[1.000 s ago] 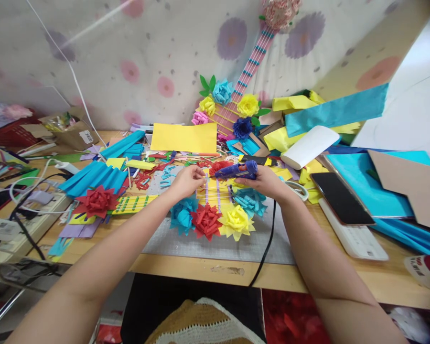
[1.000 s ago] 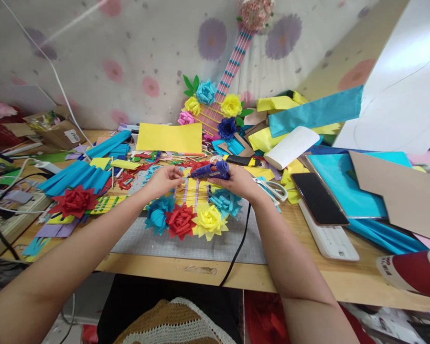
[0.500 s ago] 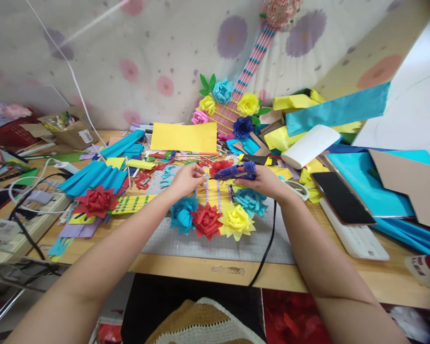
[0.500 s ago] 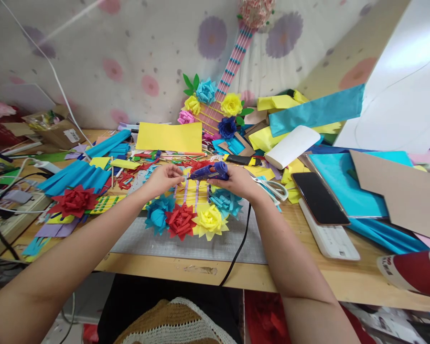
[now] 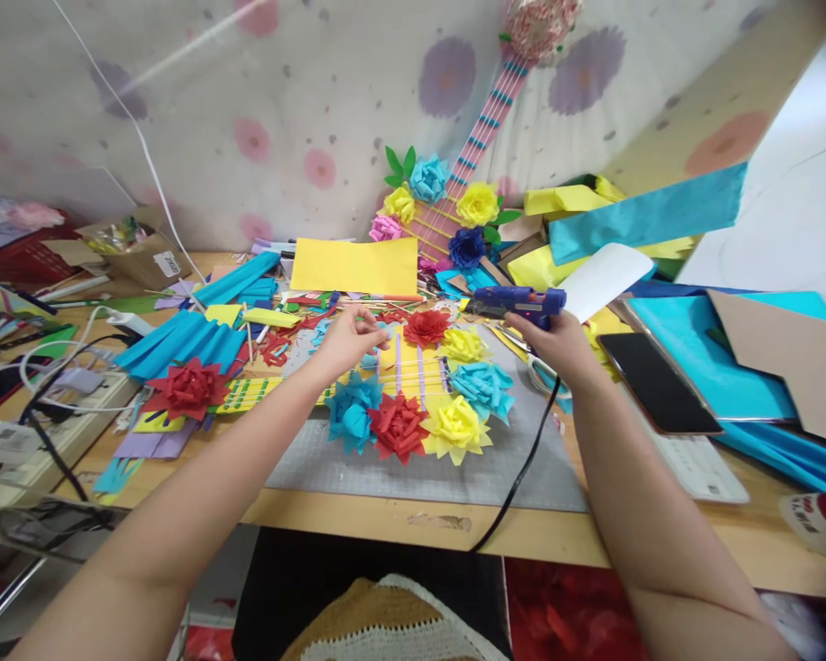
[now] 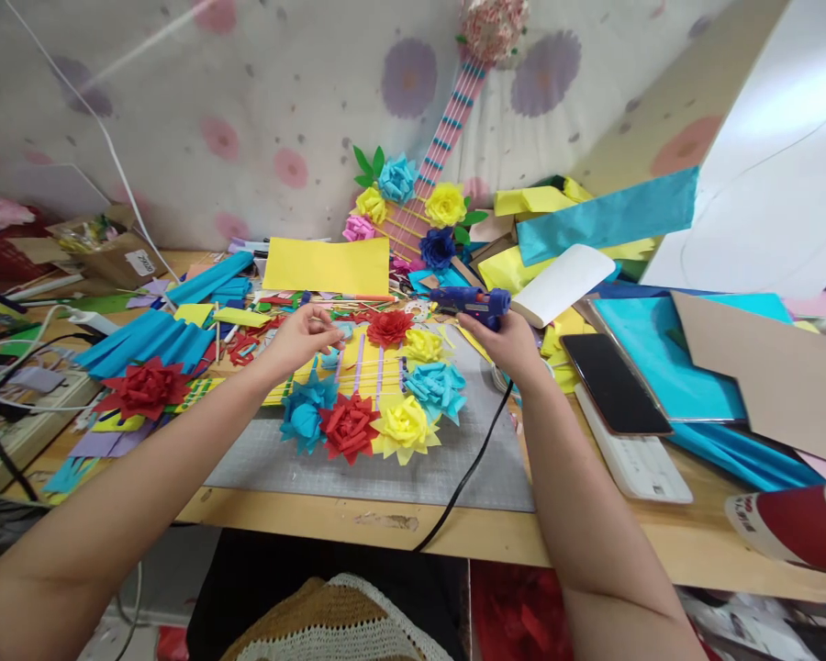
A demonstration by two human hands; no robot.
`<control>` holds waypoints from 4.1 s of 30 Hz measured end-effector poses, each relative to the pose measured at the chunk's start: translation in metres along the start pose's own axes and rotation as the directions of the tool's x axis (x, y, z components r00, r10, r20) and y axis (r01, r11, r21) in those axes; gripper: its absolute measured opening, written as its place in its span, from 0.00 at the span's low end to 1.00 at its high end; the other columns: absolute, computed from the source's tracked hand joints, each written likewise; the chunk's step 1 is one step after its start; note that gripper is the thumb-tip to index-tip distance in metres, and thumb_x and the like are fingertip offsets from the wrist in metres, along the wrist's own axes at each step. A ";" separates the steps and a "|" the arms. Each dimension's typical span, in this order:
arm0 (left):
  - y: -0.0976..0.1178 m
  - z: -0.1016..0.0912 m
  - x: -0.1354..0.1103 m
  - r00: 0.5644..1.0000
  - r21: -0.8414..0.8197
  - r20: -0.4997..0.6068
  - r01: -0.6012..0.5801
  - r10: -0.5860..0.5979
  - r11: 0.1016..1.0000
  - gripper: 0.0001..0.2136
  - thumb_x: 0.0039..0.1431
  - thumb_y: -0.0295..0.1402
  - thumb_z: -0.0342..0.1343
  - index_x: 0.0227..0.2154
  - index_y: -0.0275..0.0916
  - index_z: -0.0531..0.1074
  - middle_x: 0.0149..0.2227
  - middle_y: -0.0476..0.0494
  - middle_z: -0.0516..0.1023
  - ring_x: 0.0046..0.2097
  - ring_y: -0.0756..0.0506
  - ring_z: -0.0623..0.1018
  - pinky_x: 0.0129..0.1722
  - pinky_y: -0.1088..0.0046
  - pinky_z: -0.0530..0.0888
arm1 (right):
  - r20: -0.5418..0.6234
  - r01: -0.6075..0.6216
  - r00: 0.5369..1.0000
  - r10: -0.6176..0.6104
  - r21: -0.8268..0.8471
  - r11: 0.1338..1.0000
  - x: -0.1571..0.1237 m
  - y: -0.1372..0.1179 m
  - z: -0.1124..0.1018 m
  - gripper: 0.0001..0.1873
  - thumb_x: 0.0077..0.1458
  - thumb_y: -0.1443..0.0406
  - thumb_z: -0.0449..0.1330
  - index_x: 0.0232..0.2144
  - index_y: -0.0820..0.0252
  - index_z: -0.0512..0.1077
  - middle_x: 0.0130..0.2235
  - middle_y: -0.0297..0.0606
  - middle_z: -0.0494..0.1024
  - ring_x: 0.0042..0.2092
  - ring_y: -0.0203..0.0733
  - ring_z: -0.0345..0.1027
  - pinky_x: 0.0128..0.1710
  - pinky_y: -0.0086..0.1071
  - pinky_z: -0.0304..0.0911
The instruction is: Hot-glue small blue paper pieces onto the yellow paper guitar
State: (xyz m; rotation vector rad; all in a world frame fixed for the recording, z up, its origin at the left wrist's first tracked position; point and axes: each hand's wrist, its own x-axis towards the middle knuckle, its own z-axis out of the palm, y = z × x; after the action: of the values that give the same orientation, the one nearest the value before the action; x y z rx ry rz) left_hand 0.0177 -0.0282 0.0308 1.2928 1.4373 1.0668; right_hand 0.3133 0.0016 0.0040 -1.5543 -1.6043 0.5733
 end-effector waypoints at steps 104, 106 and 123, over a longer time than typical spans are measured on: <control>-0.037 0.015 0.037 0.949 0.873 -0.014 -0.143 0.316 0.467 0.16 0.48 0.26 0.56 0.40 0.39 0.61 0.45 0.38 0.70 0.51 0.38 0.70 0.50 0.61 0.67 | 0.638 0.762 0.568 -0.520 -0.168 0.626 0.032 -0.079 0.110 0.09 0.49 0.67 0.58 0.32 0.61 0.77 0.40 0.45 0.74 0.46 0.48 0.62 0.47 0.40 0.56; -0.036 0.014 0.036 0.954 0.874 -0.012 -0.136 0.301 0.466 0.16 0.48 0.27 0.56 0.41 0.39 0.61 0.45 0.37 0.70 0.51 0.37 0.70 0.50 0.61 0.67 | 0.680 0.779 0.537 -0.499 -0.172 0.603 0.031 -0.079 0.113 0.10 0.50 0.67 0.57 0.31 0.61 0.79 0.39 0.46 0.74 0.46 0.48 0.62 0.48 0.41 0.56; -0.033 0.016 0.036 0.959 0.876 0.009 -0.145 0.284 0.460 0.15 0.48 0.25 0.55 0.40 0.38 0.62 0.46 0.35 0.70 0.51 0.37 0.70 0.50 0.62 0.66 | 0.732 0.804 0.526 -0.433 -0.264 0.533 0.039 -0.082 0.120 0.16 0.52 0.66 0.57 0.42 0.58 0.80 0.41 0.47 0.73 0.47 0.49 0.60 0.49 0.40 0.54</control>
State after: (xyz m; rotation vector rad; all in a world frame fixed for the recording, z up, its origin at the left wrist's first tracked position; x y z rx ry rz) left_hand 0.0240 0.0058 -0.0077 2.2126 2.0962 0.5165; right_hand 0.1725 0.0529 0.0099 -0.9758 -2.9075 0.0931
